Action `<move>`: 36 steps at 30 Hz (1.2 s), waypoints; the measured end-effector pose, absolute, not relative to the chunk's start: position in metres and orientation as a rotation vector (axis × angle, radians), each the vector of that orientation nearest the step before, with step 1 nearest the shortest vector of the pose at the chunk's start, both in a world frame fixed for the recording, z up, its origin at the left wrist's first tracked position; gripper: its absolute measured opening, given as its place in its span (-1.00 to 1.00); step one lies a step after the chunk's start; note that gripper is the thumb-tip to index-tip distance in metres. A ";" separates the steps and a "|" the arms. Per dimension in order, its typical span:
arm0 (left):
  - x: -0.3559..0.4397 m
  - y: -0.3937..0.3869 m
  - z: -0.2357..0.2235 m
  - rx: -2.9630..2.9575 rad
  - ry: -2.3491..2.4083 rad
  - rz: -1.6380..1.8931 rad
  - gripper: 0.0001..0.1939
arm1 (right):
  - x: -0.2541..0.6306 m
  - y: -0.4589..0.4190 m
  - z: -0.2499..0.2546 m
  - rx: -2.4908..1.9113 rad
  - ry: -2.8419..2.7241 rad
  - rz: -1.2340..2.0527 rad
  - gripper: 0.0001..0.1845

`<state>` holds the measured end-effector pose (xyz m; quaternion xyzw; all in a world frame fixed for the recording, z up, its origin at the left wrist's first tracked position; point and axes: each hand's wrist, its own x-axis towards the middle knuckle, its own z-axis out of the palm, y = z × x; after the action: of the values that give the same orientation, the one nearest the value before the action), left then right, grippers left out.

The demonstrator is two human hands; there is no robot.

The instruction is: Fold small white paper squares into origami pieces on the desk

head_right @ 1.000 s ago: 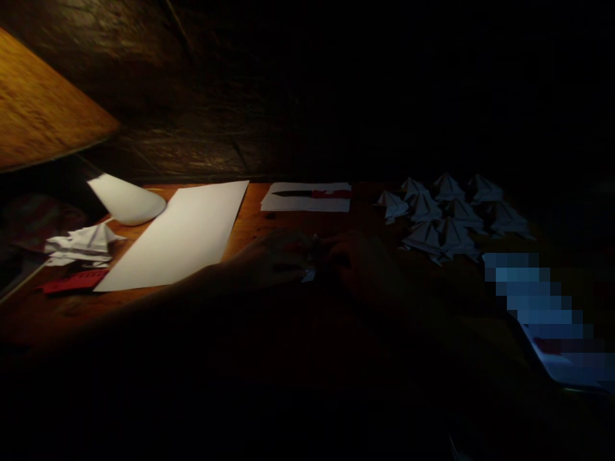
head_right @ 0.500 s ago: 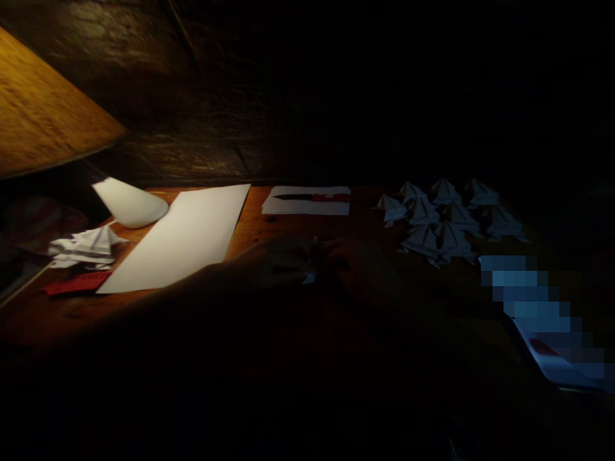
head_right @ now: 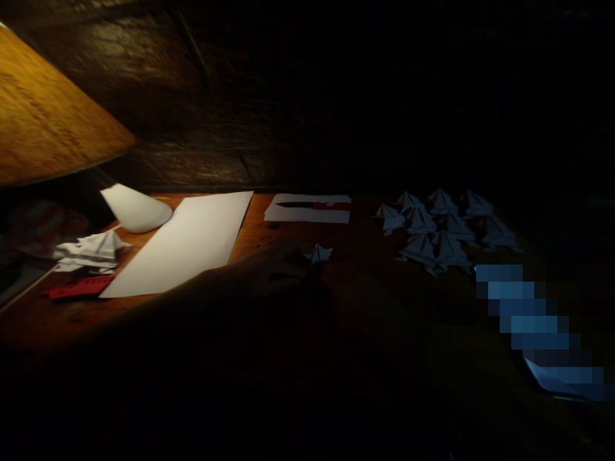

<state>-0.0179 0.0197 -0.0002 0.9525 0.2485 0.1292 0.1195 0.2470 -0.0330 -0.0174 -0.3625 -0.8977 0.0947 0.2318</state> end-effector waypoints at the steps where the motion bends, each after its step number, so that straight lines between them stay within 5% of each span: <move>1: -0.018 0.020 0.000 2.799 0.715 0.384 -0.77 | 0.249 -0.034 -0.023 -0.998 -2.451 0.246 -0.59; 9: -0.018 0.017 0.002 2.846 0.726 0.410 -0.75 | 0.253 -0.039 -0.017 -1.024 -2.470 0.208 -0.49; 36: -0.010 0.034 0.005 2.485 0.616 0.626 -0.80 | 0.240 -0.046 0.001 -1.049 -2.501 0.320 -0.68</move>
<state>-0.0103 0.0340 0.0046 0.9129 0.2261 0.2300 0.2502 0.2401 -0.0464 0.0015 -0.3761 -0.8966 0.1146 0.2039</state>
